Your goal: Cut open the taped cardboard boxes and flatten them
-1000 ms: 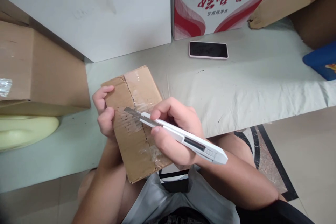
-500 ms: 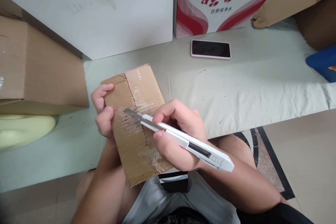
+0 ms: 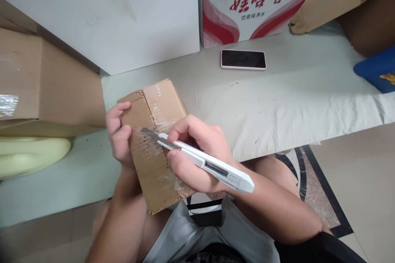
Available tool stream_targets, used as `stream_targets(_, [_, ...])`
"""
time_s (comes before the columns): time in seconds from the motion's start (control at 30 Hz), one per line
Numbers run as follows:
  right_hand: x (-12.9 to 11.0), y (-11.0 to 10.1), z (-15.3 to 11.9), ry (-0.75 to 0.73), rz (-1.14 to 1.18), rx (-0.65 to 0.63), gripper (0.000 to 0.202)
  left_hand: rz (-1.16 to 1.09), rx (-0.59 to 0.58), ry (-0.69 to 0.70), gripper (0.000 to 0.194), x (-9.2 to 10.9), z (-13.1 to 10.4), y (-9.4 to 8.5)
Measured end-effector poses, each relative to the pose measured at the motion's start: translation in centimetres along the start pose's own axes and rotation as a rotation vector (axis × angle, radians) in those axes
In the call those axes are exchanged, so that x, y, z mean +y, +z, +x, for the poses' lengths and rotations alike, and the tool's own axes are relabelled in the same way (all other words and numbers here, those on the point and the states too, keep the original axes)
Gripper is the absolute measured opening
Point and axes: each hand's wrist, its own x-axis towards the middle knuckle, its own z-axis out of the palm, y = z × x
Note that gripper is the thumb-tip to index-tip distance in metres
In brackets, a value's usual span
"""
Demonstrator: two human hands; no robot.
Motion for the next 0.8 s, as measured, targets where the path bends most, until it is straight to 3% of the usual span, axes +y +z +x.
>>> stream_targets(0.13, [0.0,0.3,0.0,0.014,0.010,-0.046,0.014,0.073,0.066,-0.032,0.029,1.1,0.2,-0.9])
stream_targets(0.27, [-0.3,0.2,0.1,0.010,-0.019,-0.090,0.014,0.154,0.036,-0.050,0.030,1.1,0.3,-1.9])
stream_targets(0.47, [-2.5,0.2,0.2,0.130,-0.120,-0.151,0.015,0.164,-0.059,-0.061,0.028,0.6,0.4,-2.8])
stream_targets(0.67, [-3.8,1.0,-0.3,-0.051,-0.027,-0.303,0.020,0.134,-0.101,-0.095,0.031,0.4,0.1,-2.8])
stream_targets(0.8, [-2.8,2.1,-0.5,-0.019,-0.269,-0.416,0.006,0.122,-0.096,-0.105,0.029,0.8,-0.2,-2.5])
